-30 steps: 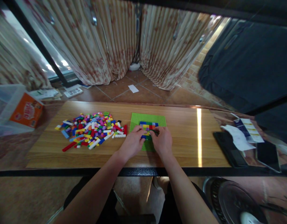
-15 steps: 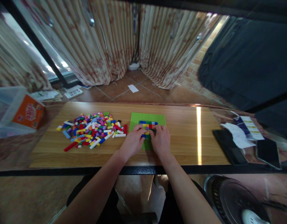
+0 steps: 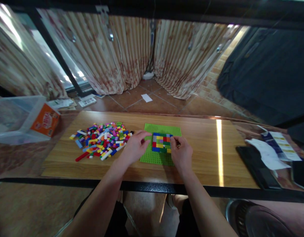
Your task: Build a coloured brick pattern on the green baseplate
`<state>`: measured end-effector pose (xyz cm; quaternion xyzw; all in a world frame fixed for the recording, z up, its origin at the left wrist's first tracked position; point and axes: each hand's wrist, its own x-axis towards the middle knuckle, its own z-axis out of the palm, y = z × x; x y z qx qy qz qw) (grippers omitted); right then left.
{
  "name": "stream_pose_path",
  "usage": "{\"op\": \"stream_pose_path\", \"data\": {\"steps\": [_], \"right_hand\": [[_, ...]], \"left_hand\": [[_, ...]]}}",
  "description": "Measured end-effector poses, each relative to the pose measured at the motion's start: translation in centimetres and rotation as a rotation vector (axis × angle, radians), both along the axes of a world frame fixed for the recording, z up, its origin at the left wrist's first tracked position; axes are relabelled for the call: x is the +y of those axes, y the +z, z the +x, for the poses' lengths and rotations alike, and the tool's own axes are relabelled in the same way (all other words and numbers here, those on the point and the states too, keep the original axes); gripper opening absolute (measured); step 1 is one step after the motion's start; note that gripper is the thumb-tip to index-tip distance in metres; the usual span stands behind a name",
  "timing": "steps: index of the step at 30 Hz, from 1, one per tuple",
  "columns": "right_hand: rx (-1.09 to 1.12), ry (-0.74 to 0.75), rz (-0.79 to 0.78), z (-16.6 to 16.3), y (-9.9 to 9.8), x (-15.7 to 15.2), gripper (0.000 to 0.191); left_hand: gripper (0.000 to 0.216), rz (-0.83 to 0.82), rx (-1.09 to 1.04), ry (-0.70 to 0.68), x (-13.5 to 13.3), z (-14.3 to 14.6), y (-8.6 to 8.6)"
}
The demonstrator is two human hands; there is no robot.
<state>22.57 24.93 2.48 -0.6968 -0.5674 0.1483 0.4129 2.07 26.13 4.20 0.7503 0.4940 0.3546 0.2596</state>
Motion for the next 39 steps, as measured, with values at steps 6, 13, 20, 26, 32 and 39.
{"op": "stream_pose_path", "data": {"steps": [6, 13, 20, 26, 32, 39], "right_hand": [[0.017, 0.389, 0.114, -4.9, 1.8, 1.0, 0.023], [-0.143, 0.699, 0.051, -9.5, -0.4, 1.4, 0.023], [-0.278, 0.692, 0.051, -10.8, -1.4, 2.1, 0.025], [-0.237, 0.668, 0.049, -10.7, -1.6, 1.8, 0.021], [-0.211, 0.660, 0.070, -10.6, -1.7, 1.7, 0.019], [-0.047, 0.673, 0.081, -10.1, -0.7, 1.3, 0.019]], "left_hand": [[0.026, -0.006, 0.097, 0.352, 1.5, -6.2, 1.2], [0.030, -0.092, 0.252, 0.312, 0.7, -7.1, 1.2], [0.032, -0.142, 0.261, 0.273, 0.5, -6.7, 1.0], [0.038, -0.111, 0.307, 0.125, 0.1, -6.6, 0.6], [0.037, -0.078, 0.378, 0.073, 0.0, -6.8, 0.5], [0.032, -0.092, 0.290, 0.079, 0.3, -7.3, 0.9]]}}
